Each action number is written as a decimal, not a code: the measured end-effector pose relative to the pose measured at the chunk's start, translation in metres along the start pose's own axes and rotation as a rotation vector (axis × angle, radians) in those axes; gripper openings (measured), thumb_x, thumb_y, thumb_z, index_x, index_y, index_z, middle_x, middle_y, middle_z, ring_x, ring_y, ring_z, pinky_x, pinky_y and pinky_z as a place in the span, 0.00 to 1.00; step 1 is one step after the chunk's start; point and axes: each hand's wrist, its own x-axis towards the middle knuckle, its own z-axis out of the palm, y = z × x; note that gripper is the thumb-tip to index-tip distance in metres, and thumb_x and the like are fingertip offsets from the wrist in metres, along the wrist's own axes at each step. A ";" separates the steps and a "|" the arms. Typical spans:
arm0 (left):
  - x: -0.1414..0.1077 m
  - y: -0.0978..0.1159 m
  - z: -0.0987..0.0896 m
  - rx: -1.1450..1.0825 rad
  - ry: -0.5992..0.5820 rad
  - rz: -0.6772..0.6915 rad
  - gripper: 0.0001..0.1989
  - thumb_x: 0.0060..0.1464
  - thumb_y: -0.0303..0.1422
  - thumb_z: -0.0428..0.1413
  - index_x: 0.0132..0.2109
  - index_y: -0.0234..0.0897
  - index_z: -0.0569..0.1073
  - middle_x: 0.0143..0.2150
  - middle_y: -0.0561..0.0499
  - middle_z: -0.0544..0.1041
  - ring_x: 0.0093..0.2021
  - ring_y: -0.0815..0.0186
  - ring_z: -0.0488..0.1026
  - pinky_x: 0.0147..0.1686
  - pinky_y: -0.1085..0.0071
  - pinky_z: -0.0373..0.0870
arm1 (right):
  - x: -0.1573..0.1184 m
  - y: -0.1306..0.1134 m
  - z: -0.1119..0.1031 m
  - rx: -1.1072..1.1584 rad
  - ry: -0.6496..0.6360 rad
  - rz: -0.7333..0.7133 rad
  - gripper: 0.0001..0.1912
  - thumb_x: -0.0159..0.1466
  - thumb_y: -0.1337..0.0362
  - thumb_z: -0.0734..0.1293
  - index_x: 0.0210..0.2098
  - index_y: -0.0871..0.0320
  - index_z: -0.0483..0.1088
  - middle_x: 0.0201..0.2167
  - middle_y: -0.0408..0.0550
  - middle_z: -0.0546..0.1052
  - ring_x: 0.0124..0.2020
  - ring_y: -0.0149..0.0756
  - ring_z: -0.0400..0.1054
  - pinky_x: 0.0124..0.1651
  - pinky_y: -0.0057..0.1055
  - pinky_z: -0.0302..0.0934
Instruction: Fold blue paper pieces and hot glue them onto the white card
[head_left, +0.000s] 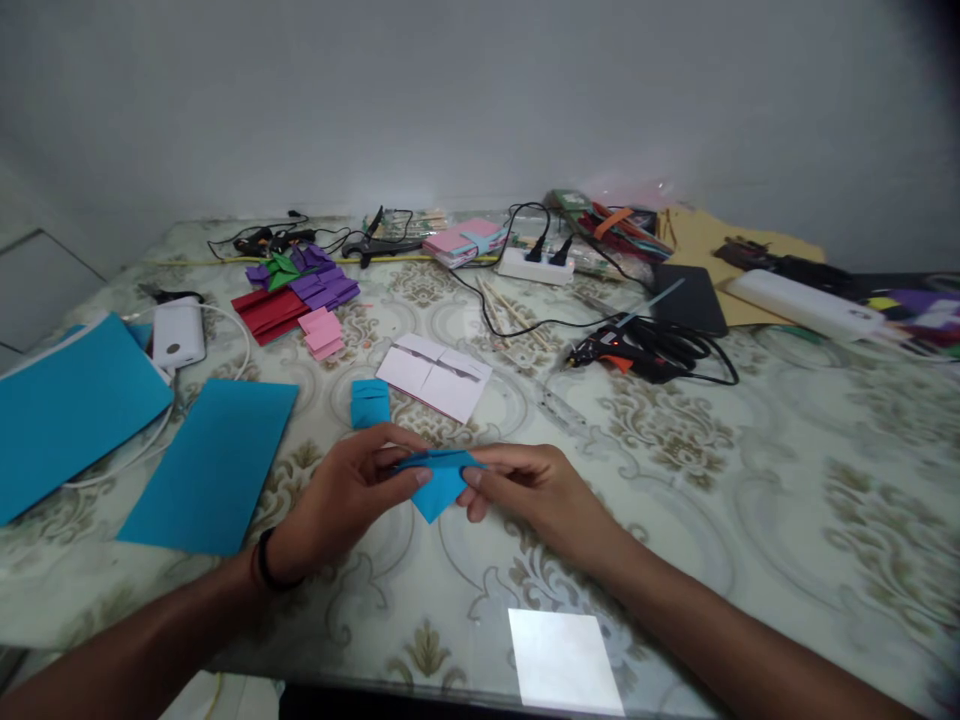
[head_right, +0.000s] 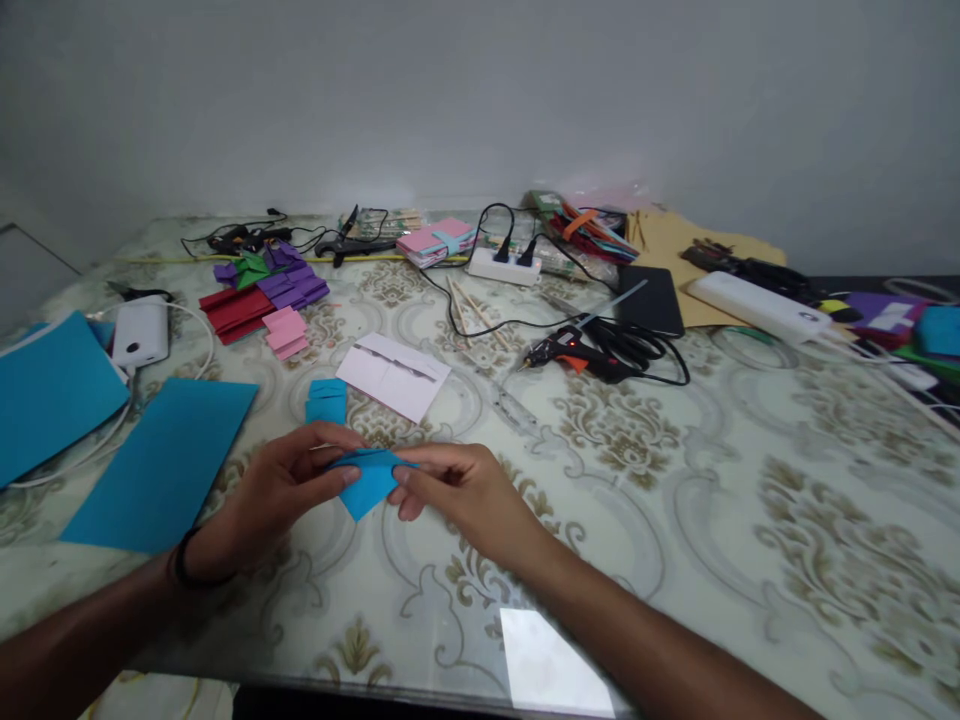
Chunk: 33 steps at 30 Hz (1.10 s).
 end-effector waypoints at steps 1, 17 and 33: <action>0.000 0.002 0.000 -0.020 -0.016 -0.020 0.10 0.59 0.34 0.64 0.47 0.38 0.76 0.45 0.48 0.81 0.44 0.63 0.79 0.41 0.70 0.76 | 0.000 -0.001 0.000 0.003 0.010 -0.003 0.16 0.62 0.50 0.75 0.33 0.58 0.82 0.26 0.46 0.82 0.26 0.32 0.76 0.34 0.29 0.71; -0.003 0.006 0.004 -0.212 0.002 0.003 0.09 0.59 0.33 0.64 0.42 0.37 0.72 0.33 0.54 0.81 0.33 0.66 0.82 0.34 0.70 0.83 | 0.000 0.005 -0.007 0.042 0.035 -0.121 0.09 0.64 0.62 0.71 0.41 0.52 0.84 0.27 0.45 0.83 0.28 0.34 0.78 0.36 0.32 0.72; -0.008 0.007 -0.002 -0.100 -0.033 0.129 0.02 0.62 0.29 0.60 0.39 0.34 0.76 0.32 0.50 0.83 0.33 0.63 0.85 0.35 0.71 0.83 | -0.005 -0.008 -0.010 -0.062 -0.033 -0.231 0.09 0.67 0.65 0.67 0.38 0.52 0.81 0.30 0.45 0.83 0.32 0.36 0.77 0.38 0.31 0.71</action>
